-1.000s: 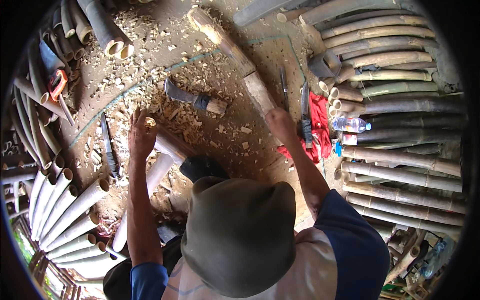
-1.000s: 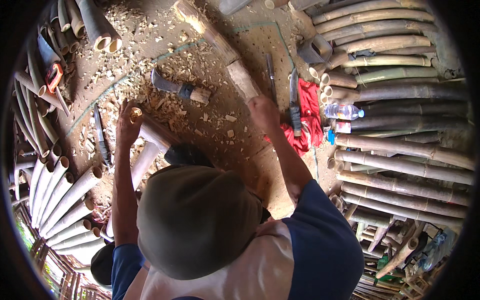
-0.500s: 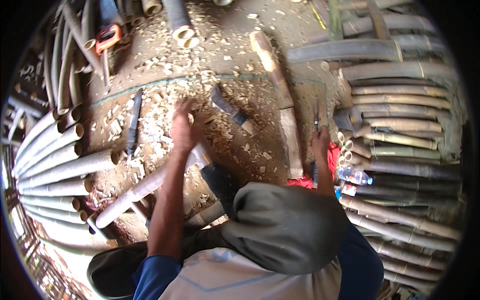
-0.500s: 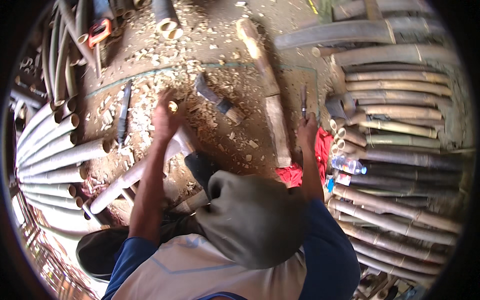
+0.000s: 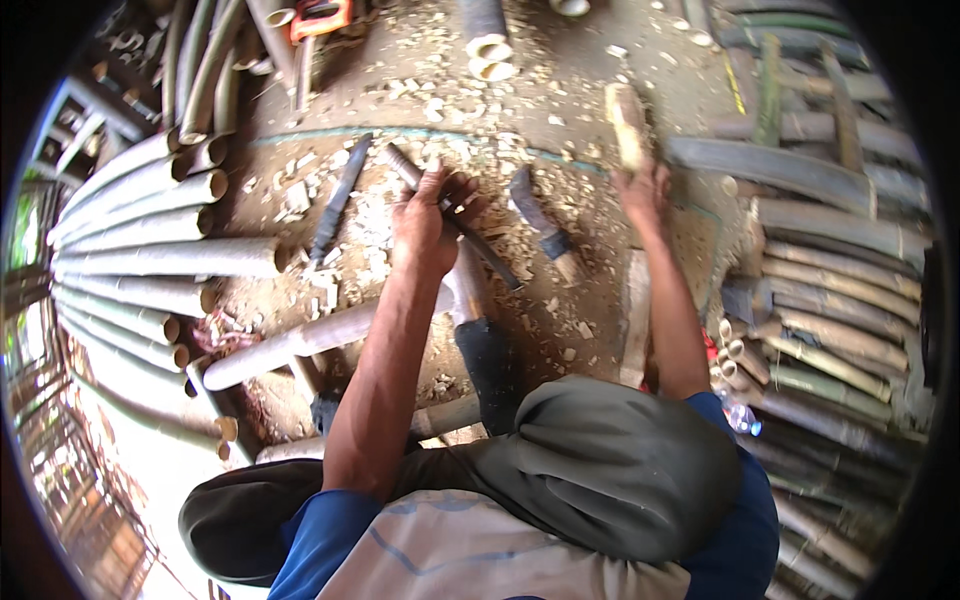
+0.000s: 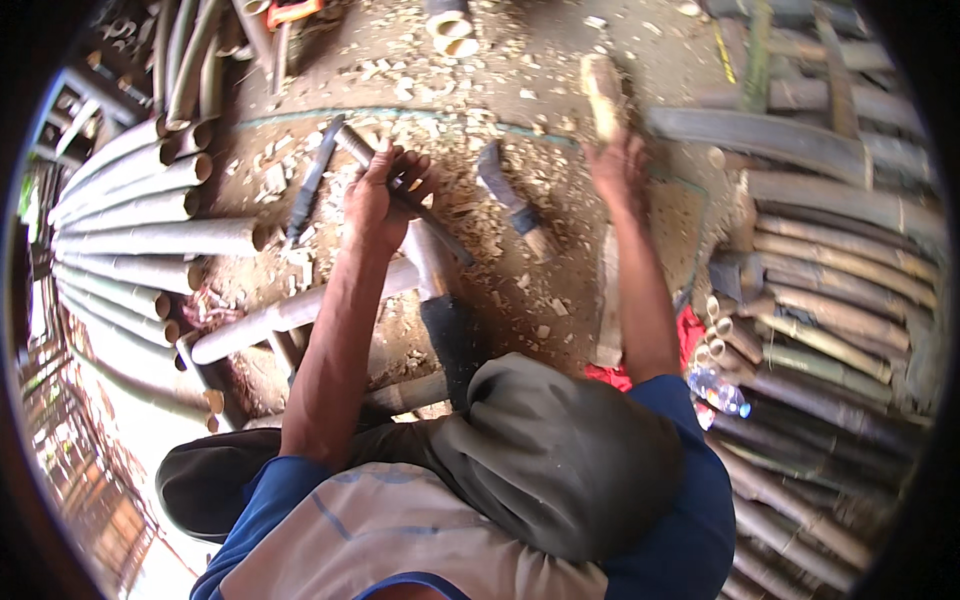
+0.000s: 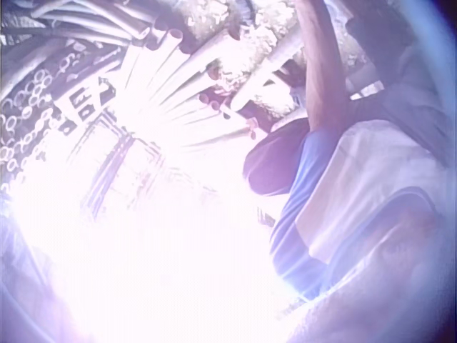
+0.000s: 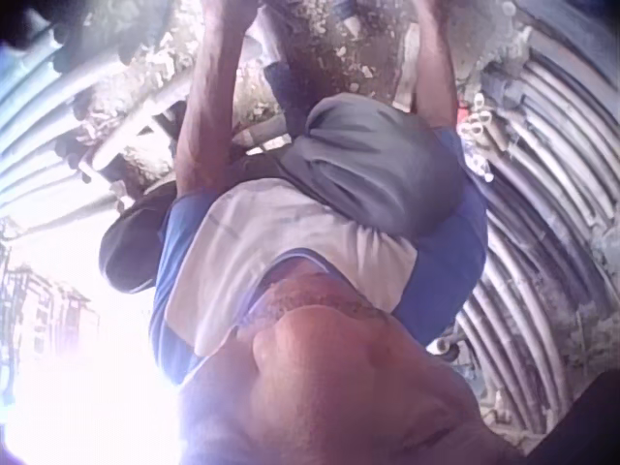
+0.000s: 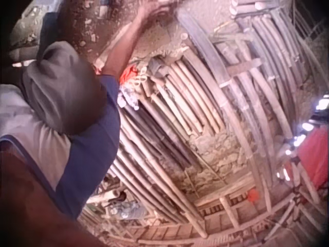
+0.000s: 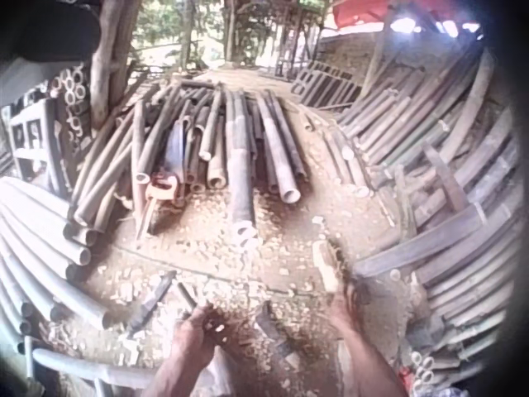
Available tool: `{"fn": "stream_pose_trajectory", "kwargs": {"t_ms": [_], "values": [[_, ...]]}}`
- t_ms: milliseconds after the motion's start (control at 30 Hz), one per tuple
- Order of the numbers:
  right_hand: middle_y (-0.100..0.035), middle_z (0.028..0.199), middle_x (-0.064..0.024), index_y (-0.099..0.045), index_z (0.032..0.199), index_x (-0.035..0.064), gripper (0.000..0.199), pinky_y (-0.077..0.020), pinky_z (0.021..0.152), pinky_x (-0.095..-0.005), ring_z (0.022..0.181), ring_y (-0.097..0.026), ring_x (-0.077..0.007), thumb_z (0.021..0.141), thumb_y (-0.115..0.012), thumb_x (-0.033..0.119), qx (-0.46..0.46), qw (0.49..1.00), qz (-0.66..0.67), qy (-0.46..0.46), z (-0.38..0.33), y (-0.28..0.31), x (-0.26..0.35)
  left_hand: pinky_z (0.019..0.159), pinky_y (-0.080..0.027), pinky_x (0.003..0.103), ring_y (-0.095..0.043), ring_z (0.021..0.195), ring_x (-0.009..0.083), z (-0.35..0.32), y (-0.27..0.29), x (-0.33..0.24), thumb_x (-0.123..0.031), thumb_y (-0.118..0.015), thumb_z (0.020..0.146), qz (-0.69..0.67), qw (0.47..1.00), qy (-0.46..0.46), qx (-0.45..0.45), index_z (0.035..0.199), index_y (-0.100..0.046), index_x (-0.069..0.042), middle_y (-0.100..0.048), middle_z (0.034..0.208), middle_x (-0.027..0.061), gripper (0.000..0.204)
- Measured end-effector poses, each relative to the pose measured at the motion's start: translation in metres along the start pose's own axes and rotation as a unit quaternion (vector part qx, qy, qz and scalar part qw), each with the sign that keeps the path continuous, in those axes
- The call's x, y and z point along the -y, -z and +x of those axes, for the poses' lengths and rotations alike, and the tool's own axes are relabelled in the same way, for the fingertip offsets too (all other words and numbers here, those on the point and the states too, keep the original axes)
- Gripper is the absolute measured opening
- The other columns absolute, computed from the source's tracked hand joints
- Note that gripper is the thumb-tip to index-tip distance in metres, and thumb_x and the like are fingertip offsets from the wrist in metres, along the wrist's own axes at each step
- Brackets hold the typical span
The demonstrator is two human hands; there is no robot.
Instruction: The person carves a hole into a bamboo pole using a knife and a wooden mallet, then fits another bamboo pole into the carved joint.
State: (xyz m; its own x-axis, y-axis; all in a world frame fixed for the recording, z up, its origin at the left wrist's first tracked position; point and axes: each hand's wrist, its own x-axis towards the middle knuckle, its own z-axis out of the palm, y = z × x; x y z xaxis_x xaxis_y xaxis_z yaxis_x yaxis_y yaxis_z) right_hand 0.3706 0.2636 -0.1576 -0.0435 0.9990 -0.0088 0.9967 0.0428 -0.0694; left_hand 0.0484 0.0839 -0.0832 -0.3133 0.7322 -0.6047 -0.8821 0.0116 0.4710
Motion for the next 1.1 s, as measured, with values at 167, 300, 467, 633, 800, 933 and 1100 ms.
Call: {"fn": "stream_pose_trajectory", "kwargs": {"t_ms": [167, 300, 467, 633, 800, 933, 1100], "values": [[-0.040, 0.150, -0.0266, -0.020, 0.159, 0.0131, 0.081, -0.0479, 0.103, -0.0623, 0.135, -0.048, -0.0471, 0.097, -0.069, 0.028, 0.094, 0.993, 0.059, -0.047, 0.018, -0.009, -0.003, 0.071, -0.065, 0.041, -0.071, 0.083, 0.0241, -0.010, 0.004, -0.019, -0.017, -0.065, 0.102, 0.008, 0.999, -0.041, -0.008, 0.106, -0.061, -0.001, -0.066, 0.089, 0.0094, 0.017], [-0.053, 0.145, -0.0222, -0.021, 0.159, 0.0126, 0.079, -0.0466, 0.107, -0.0476, 0.131, -0.054, -0.0343, 0.096, -0.067, 0.016, 0.090, 0.958, 0.274, 0.005, 0.033, 0.013, -0.030, 0.073, -0.063, 0.034, -0.068, 0.081, 0.0162, -0.019, -0.007, -0.015, -0.008, -0.069, 0.093, 0.224, 0.952, -0.192, 0.076, 0.113, -0.066, 0.001, -0.067, 0.085, 0.0078, 0.022], [-0.063, 0.128, -0.0151, -0.032, 0.154, 0.0081, 0.074, -0.0551, 0.092, -0.0393, 0.109, -0.065, -0.0274, 0.094, -0.068, 0.033, 0.204, 0.685, 0.694, -0.088, -0.037, 0.074, -0.026, 0.052, -0.060, 0.027, -0.069, 0.075, 0.0168, -0.039, -0.035, 0.018, -0.011, -0.068, 0.086, 0.412, 0.874, -0.142, 0.213, 0.109, -0.070, -0.002, -0.072, 0.090, 0.0112, 0.024], [-0.061, 0.130, -0.0157, -0.032, 0.157, 0.0051, 0.080, -0.0580, 0.079, -0.0329, 0.093, -0.069, -0.0237, 0.094, -0.068, 0.036, 0.150, 0.725, 0.666, -0.087, -0.139, 0.114, 0.009, 0.075, -0.059, 0.044, -0.073, 0.084, 0.0288, -0.030, -0.023, 0.064, -0.023, -0.080, 0.077, 0.721, 0.542, -0.315, 0.296, 0.095, -0.073, -0.013, -0.073, 0.089, 0.0081, 0.022], [-0.058, 0.125, -0.0180, -0.029, 0.158, 0.0037, 0.080, -0.0585, 0.076, -0.0338, 0.091, -0.067, -0.0240, 0.091, -0.068, 0.025, 0.140, 0.762, 0.624, -0.103, -0.197, 0.091, -0.005, 0.077, -0.058, 0.046, -0.073, 0.087, 0.0318, -0.019, -0.002, 0.085, -0.029, -0.080, 0.078, 0.761, 0.532, -0.264, 0.259, 0.095, -0.073, -0.014, -0.073, 0.091, 0.0100, 0.024], [-0.061, 0.110, -0.0178, -0.026, 0.157, 0.0076, 0.079, -0.0605, 0.065, -0.0371, 0.079, -0.068, -0.0259, 0.090, -0.065, 0.017, 0.129, 0.736, 0.656, -0.107, -0.216, 0.093, -0.008, 0.073, -0.058, 0.045, -0.074, 0.080, 0.0314, -0.011, -0.004, 0.097, -0.031, -0.080, 0.080, 0.764, 0.533, -0.301, 0.204, 0.089, -0.075, -0.013, -0.075, 0.085, 0.0098, 0.021], [-0.059, 0.115, -0.0186, -0.020, 0.161, 0.0057, 0.088, -0.0593, 0.068, -0.0372, 0.080, -0.068, -0.0253, 0.089, -0.068, 0.017, 0.090, 0.753, 0.644, -0.103, -0.212, 0.106, -0.016, 0.064, -0.059, 0.042, -0.072, 0.067, 0.0249, 0.012, 0.000, 0.096, -0.032, -0.079, 0.084, 0.744, 0.513, -0.357, 0.237, 0.082, -0.071, -0.013, -0.074, 0.080, 0.0072, 0.021]]}}
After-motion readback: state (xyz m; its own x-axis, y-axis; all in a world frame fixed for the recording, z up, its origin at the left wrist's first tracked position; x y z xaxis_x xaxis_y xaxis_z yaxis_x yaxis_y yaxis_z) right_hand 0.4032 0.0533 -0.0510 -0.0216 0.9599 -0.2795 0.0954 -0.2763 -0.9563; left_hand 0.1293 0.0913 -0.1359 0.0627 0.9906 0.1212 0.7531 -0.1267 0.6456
